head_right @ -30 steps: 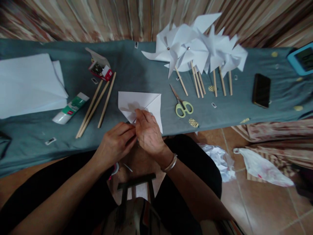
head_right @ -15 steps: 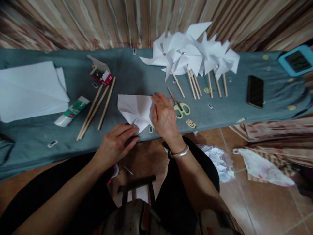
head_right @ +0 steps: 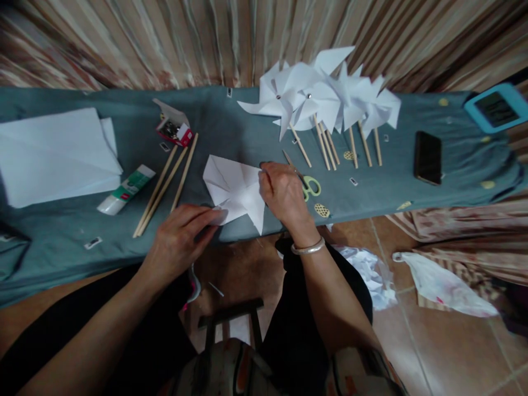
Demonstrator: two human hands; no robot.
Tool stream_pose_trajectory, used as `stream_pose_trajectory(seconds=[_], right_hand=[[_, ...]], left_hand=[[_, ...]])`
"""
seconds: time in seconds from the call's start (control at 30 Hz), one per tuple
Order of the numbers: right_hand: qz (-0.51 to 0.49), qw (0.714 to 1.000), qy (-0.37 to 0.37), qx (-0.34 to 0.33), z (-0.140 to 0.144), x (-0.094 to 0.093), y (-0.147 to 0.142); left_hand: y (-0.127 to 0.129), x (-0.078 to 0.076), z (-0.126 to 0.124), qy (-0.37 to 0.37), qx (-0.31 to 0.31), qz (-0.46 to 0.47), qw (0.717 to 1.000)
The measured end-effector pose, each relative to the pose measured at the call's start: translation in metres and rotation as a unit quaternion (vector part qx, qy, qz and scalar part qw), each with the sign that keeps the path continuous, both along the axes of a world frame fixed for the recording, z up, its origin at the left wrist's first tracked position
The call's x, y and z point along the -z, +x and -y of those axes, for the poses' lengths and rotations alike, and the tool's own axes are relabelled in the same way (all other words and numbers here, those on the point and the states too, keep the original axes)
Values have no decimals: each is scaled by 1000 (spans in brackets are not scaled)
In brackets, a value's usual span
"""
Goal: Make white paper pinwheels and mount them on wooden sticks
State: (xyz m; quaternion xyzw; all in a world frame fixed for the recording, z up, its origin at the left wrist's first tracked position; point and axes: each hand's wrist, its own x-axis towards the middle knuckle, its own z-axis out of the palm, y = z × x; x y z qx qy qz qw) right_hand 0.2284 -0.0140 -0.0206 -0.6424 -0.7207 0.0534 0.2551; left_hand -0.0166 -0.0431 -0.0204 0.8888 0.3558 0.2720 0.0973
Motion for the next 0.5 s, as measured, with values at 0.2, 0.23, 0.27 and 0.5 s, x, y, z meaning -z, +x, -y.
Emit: stream_pose_trajectory(seconds=[0.2,0.23,0.27,0.5], right_hand=[[-11,998,-22,52,24,-9,5],[-16,998,-32,59,29,-10,5],[-20,997,-42,65,33,-11,4],[-36,993,-75,84,45,-13,2]], left_hand=[[-20,2,-18,39,-68,-29,996],[-21,3,-21,39,-75,-29,996],[-22,2,-23,37,-79,-27,996],[-1,-8,-2,22,-32,18,999]])
